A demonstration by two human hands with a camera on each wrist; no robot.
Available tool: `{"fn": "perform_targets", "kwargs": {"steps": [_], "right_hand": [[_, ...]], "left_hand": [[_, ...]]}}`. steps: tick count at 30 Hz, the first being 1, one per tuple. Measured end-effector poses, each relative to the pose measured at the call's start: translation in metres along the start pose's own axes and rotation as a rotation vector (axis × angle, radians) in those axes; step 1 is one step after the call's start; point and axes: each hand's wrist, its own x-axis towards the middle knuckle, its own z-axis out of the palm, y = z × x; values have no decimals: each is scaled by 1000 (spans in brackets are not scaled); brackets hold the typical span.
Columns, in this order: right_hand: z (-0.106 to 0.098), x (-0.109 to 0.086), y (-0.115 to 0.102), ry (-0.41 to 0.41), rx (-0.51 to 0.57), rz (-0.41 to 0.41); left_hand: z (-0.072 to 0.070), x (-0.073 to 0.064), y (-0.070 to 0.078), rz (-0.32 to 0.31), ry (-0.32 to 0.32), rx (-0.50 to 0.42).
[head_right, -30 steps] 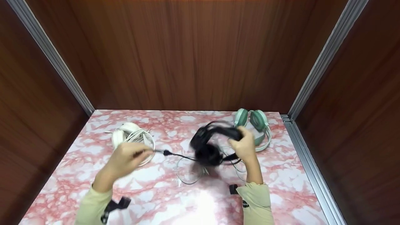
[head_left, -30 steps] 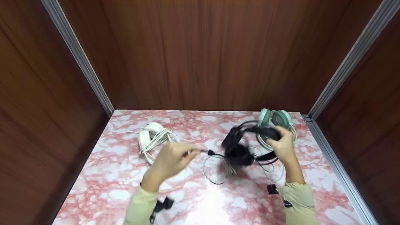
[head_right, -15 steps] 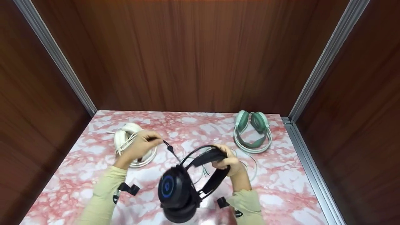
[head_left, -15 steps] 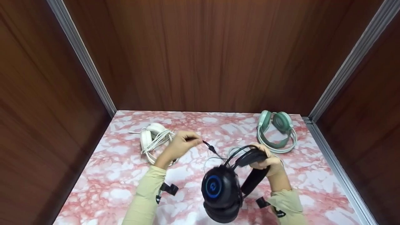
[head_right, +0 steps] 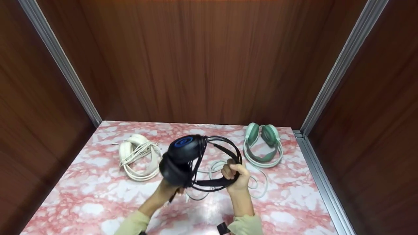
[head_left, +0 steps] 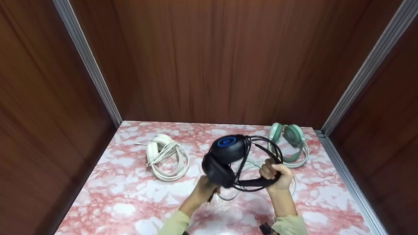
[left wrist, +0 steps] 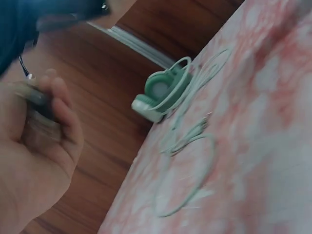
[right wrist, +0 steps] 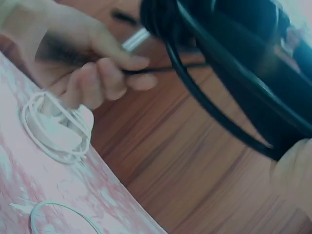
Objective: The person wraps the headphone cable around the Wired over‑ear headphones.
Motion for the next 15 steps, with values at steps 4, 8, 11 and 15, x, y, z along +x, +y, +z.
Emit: {"fn": "perform_targets", "kwargs": {"steps": [4, 8, 11, 15], "right_hand": [[1, -14, 4, 201, -119, -100], [2, -21, 11, 375, -225, -170], [3, -23, 17, 453, -260, -230], [4, -25, 25, 491, -326, -299]], "left_hand": [[17, -18, 11, -125, 62, 103], [29, -20, 21, -359, 188, -76], [33, -17, 27, -471, 272, -209], [29, -14, 35, -515, 249, -244]]}}
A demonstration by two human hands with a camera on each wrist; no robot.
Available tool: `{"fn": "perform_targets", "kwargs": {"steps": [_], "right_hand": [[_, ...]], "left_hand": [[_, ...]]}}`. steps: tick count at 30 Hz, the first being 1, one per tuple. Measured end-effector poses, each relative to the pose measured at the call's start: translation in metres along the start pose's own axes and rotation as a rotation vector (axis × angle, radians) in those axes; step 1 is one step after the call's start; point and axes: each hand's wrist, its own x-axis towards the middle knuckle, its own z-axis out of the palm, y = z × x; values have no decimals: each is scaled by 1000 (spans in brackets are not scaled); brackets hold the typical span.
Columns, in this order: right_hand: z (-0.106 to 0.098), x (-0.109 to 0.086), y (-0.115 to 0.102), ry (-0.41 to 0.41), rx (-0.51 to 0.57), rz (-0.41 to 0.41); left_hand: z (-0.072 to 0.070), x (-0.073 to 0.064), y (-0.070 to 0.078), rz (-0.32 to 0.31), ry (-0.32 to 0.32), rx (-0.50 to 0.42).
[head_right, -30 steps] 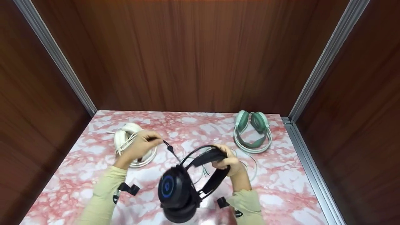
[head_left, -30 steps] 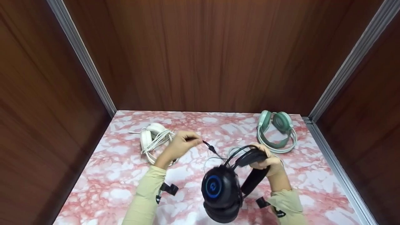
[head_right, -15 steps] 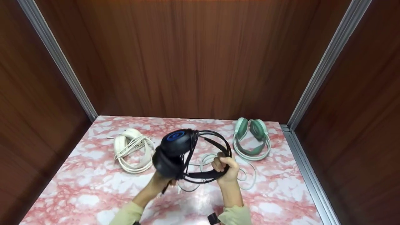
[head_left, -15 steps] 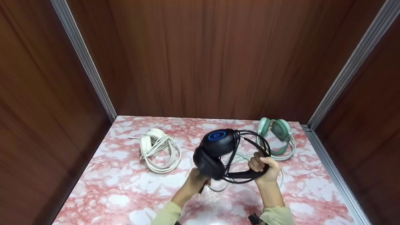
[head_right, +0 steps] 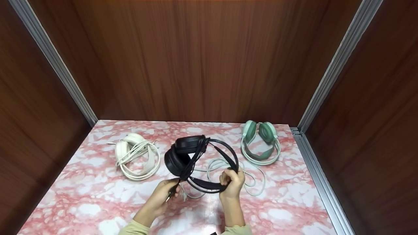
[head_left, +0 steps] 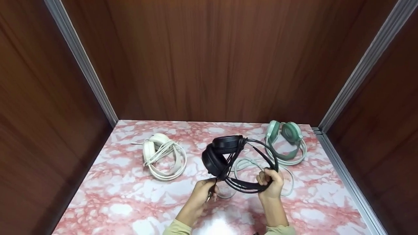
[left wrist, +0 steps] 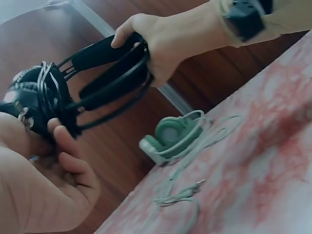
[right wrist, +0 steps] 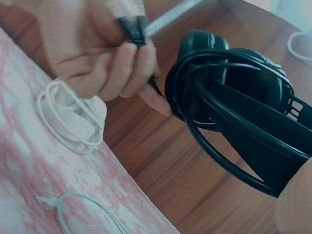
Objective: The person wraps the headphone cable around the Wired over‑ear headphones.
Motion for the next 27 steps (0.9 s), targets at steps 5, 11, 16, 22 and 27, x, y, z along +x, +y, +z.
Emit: {"fn": "perform_targets", "kwargs": {"steps": [5, 11, 16, 22, 27], "right_hand": [[1, -7, 11, 20, -57, -30], [0, -15, 19, 19, -26, 34], [-1, -23, 22, -18, 36, 79], [-5, -28, 28, -97, 98, 138], [-7, -31, 37, -125, 132, 150]], "left_hand": [[-20, -5, 8, -25, -210, -37], [-35, -6, 6, 12, -299, -121], [-29, 0, -1, 106, -143, -12], [-27, 5, -5, 305, -61, 304], [-24, 3, -5, 424, -50, 737]]}}
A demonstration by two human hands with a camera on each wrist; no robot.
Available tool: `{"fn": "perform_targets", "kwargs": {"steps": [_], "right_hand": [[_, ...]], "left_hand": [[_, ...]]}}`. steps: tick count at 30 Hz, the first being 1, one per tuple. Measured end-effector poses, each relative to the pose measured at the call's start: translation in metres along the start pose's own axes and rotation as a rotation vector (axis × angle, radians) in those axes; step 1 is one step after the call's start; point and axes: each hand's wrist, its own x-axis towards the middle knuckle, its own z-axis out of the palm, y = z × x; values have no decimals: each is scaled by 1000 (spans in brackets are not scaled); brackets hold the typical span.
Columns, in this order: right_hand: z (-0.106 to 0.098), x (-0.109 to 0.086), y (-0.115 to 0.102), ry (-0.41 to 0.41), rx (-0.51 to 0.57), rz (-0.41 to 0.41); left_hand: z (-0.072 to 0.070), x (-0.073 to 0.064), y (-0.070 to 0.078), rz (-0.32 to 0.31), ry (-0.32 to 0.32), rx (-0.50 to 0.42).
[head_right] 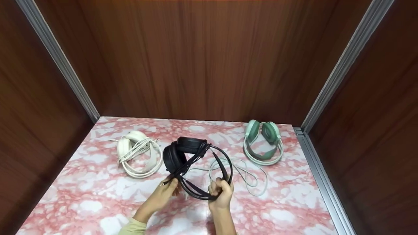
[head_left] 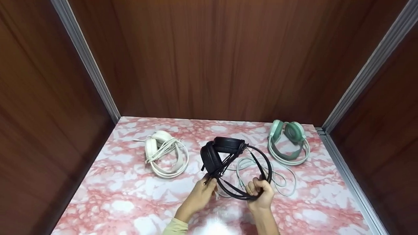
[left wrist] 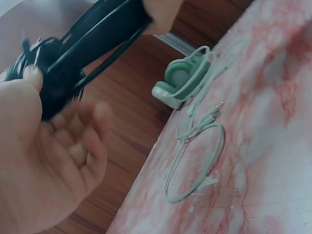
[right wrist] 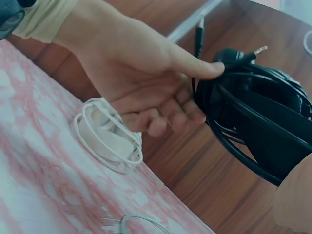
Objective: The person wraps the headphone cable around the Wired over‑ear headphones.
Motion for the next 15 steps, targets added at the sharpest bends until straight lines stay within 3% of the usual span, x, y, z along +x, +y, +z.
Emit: {"fn": "perform_targets", "kwargs": {"steps": [3, 6, 10, 12, 15], "right_hand": [[1, -4, 3, 63, -17, -30], [3, -8, 8, 147, -46, -53], [6, -12, 17, 249, -55, -91], [8, -15, 23, 301, -66, -112], [12, -21, 34, 368, -103, -130]], "left_hand": [[9, -2, 8, -32, 55, 186], [16, -4, 14, -77, 153, 344], [20, -2, 23, -179, 251, 476], [21, 2, 27, -211, 305, 452], [27, 10, 28, -246, 409, 291]]}}
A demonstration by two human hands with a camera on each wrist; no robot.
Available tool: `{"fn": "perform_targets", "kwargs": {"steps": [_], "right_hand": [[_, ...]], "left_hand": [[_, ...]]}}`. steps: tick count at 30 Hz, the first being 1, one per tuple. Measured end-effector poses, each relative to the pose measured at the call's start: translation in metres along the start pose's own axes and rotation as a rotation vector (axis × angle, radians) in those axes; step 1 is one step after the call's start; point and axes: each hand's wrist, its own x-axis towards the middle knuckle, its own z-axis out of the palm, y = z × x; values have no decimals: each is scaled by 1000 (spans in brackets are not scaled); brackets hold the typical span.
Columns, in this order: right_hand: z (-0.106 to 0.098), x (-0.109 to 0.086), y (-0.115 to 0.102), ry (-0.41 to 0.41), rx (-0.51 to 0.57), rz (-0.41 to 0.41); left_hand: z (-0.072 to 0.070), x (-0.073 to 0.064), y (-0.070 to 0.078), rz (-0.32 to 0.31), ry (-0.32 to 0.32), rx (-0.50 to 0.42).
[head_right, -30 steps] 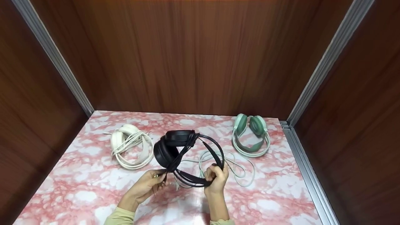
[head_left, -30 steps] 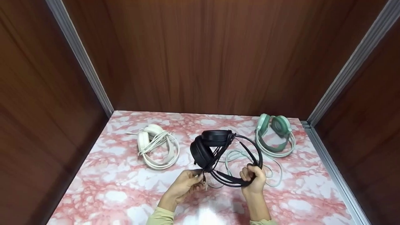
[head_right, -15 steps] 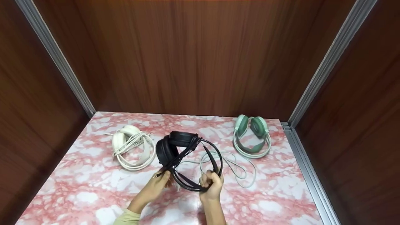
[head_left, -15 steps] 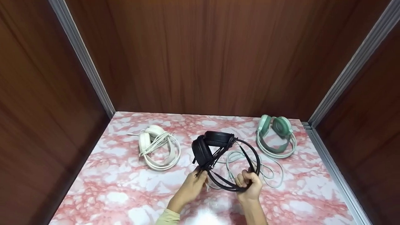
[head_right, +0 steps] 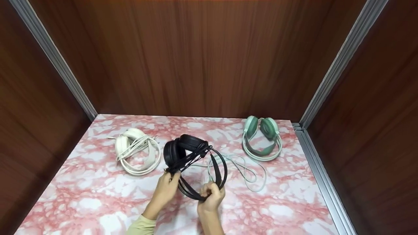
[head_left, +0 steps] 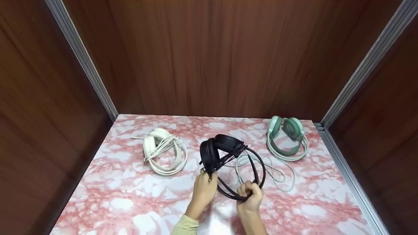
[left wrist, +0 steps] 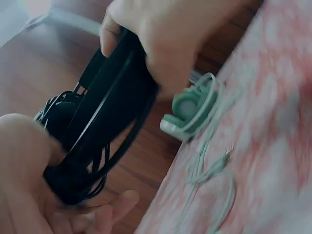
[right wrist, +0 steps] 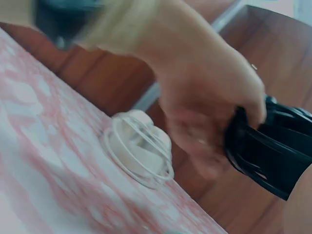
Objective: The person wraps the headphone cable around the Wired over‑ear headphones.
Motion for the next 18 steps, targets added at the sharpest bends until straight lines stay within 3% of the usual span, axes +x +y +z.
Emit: {"fn": "perform_targets", "kwargs": {"steps": [4, 6, 8, 12, 15, 18], "right_hand": [[5, -8, 13, 2, -67, -32], [5, -10, 19, -22, -92, -49], [5, -11, 23, -45, -120, -57], [4, -9, 27, 14, -283, -24], [3, -7, 28, 49, -485, 68], [-2, -6, 25, -23, -671, 203]], "left_hand": [[10, 7, 3, -103, 108, -253], [13, 11, 1, -122, 142, -319], [13, 17, -2, -130, 138, -358], [7, 34, -9, -97, 90, -353], [0, 49, -16, -61, 92, -289], [-7, 70, -26, -40, 115, -217]]}}
